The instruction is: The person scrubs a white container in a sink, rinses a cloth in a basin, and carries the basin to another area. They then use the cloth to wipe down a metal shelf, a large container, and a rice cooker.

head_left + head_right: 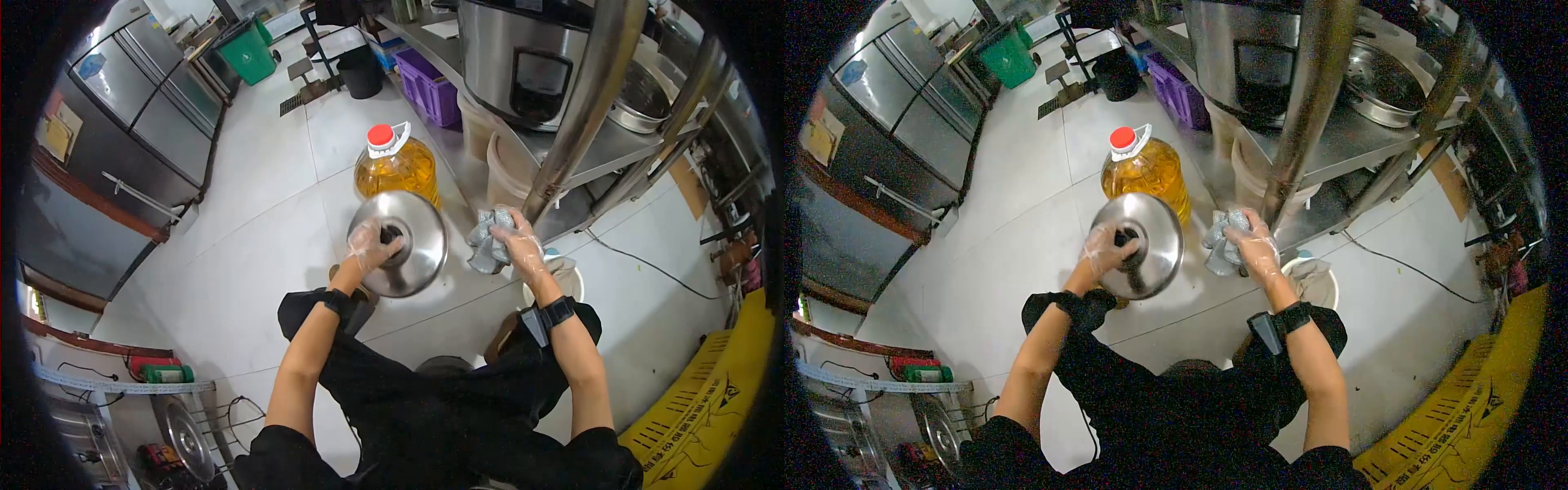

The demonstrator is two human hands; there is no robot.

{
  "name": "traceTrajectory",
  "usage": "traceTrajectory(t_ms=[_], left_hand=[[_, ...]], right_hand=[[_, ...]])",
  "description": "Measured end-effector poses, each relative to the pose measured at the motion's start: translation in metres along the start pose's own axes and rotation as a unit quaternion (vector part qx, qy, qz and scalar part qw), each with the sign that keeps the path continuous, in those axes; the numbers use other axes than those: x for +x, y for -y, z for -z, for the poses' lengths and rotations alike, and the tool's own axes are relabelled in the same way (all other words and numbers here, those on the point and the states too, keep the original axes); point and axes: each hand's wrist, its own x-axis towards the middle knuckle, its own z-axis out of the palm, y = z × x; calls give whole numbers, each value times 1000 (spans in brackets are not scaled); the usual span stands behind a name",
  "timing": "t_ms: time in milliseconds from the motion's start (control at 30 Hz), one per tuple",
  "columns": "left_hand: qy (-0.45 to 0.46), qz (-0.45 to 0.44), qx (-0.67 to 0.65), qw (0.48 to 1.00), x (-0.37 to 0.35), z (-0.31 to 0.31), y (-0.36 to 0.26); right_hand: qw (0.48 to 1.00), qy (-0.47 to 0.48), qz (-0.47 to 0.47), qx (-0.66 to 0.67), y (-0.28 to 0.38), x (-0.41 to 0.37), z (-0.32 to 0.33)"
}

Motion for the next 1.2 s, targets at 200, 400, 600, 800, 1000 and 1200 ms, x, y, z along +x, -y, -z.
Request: traceTrajectory(t_ms=[200, 400, 600, 800, 1000, 1200], left_hand=[[7, -11, -15, 1000, 14, 9, -6], [-193, -171, 22, 966, 91, 77, 3], [-67, 21, 10, 997, 200, 110, -8], [60, 92, 107, 988, 273, 59, -1], [44, 85, 102, 990, 269, 25, 3], [-59, -46, 196, 978, 254, 25, -7]], right_hand=[[999, 20, -33, -16, -17, 7, -6], [996, 43, -59, -44, -1, 1, -14], [994, 47, -90, -34, -8, 5, -23], [994, 68, -86, -19, -4, 10, -31], [993, 75, -83, -28, 12, 13, -30], [993, 89, -77, -27, 7, 14, -31]])
